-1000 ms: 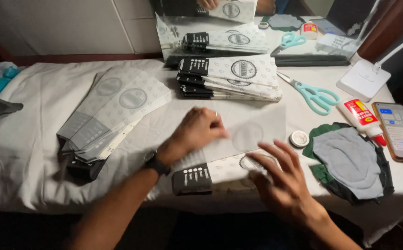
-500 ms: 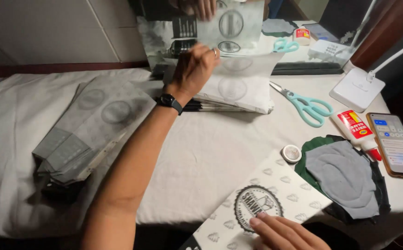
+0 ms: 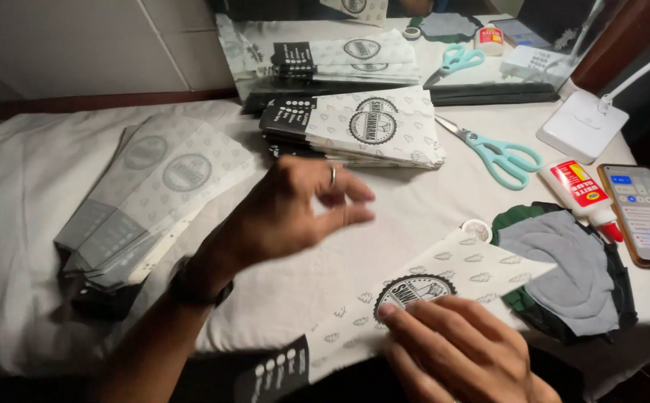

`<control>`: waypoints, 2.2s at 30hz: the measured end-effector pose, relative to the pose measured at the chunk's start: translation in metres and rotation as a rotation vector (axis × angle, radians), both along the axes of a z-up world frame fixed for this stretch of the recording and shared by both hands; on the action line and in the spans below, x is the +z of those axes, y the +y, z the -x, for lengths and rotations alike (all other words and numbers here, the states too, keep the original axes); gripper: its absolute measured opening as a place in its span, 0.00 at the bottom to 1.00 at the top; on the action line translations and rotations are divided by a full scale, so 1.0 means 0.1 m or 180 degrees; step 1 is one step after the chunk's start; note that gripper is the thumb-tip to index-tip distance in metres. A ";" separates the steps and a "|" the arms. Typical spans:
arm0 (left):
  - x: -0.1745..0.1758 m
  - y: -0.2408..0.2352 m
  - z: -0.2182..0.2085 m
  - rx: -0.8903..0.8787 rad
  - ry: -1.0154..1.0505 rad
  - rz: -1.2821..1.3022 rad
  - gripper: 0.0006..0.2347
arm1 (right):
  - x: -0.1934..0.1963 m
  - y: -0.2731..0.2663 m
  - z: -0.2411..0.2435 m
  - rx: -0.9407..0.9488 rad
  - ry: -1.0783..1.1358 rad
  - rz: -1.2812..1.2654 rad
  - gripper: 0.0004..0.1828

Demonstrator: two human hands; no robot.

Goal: The person folds a stack of printed paper sheets on a white surface. They fold the sheets in half, then fold the edges inward to create a narrow, rectangular shape. The person uses a small roll of tape to secure the folded edges and places the finished items into a growing stack.

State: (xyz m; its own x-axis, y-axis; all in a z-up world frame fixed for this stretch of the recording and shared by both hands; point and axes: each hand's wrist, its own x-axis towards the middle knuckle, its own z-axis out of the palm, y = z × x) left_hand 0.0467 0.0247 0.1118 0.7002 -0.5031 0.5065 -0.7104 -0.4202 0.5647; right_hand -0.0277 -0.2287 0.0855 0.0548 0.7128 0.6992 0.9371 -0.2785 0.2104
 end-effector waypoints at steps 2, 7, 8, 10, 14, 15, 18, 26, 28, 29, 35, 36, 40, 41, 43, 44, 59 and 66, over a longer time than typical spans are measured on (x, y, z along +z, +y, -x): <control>-0.04 0.10 0.10 0.0183 -0.0186 -0.0062 0.08 | 0.07 0.08 -0.01 0.0127 0.0000 -0.0054 0.05; -0.64 0.48 -0.58 0.1126 -0.1000 -0.0547 0.05 | 0.25 0.27 -0.05 0.0379 0.0157 -0.0005 0.08; -0.77 0.56 -0.81 0.1326 -0.1131 -0.0690 0.03 | 0.35 0.33 -0.11 0.0446 0.0576 0.0079 0.09; -0.95 0.70 -1.21 0.1529 -0.1278 -0.0826 0.03 | 0.33 0.46 -0.35 0.0512 0.0976 0.0167 0.10; -1.26 0.94 -1.77 0.1322 -0.0747 -0.1439 0.10 | -0.27 0.66 -1.00 0.0269 0.1090 0.0015 0.14; -1.36 1.00 -1.90 0.1253 -0.0353 -0.1627 0.08 | -0.46 0.70 -1.14 0.0298 0.1001 -0.0258 0.16; -1.11 0.87 -1.76 0.1379 -0.0165 -0.1440 0.07 | -0.31 0.70 -1.14 0.0252 0.1590 -0.0112 0.09; -1.29 0.89 -1.82 0.1669 -0.0916 -0.1285 0.07 | -0.67 0.80 -1.81 -0.0898 0.1522 0.0660 0.36; -1.43 0.90 -1.84 0.1791 -0.1031 -0.1256 0.07 | -0.84 0.81 -1.90 -0.1242 0.1791 0.0957 0.44; -1.50 0.90 -1.85 0.1749 -0.1138 -0.1239 0.04 | -0.96 0.80 -1.97 -0.1331 0.1810 0.1117 0.45; -1.55 0.77 -1.65 0.1538 -0.0941 -0.1466 0.04 | -1.28 0.65 -2.13 -0.1352 0.1531 0.1045 0.47; -1.57 0.76 -1.62 0.1528 -0.0721 -0.1532 0.05 | -1.30 0.60 -2.15 -0.1277 0.1584 0.0874 0.46; -1.69 0.80 -1.68 0.1556 -0.0616 -0.1457 0.09 | -1.26 0.07 -2.13 -0.1683 0.1215 0.0627 0.40; -1.66 0.79 -1.64 0.1497 -0.0686 -0.1321 0.08 | -1.23 -0.09 -2.10 -0.2274 0.1304 0.0801 0.35; -1.54 0.72 -1.52 0.1449 -0.0755 -0.1181 0.08 | -1.15 -0.34 -1.98 -0.2860 0.1377 0.0976 0.33; -1.45 0.67 -1.45 0.1458 -0.1115 -0.1058 0.12 | -1.10 -0.42 -1.90 -0.2943 0.1221 0.0804 0.32; -1.33 0.31 0.22 0.0265 0.0367 -0.1332 0.15 | -0.81 -0.03 -0.85 -0.0077 0.2046 0.0703 0.14; -1.32 0.22 0.22 0.0582 0.0495 -0.1069 0.06 | -0.60 0.02 -0.75 -0.0319 0.1549 0.0104 0.16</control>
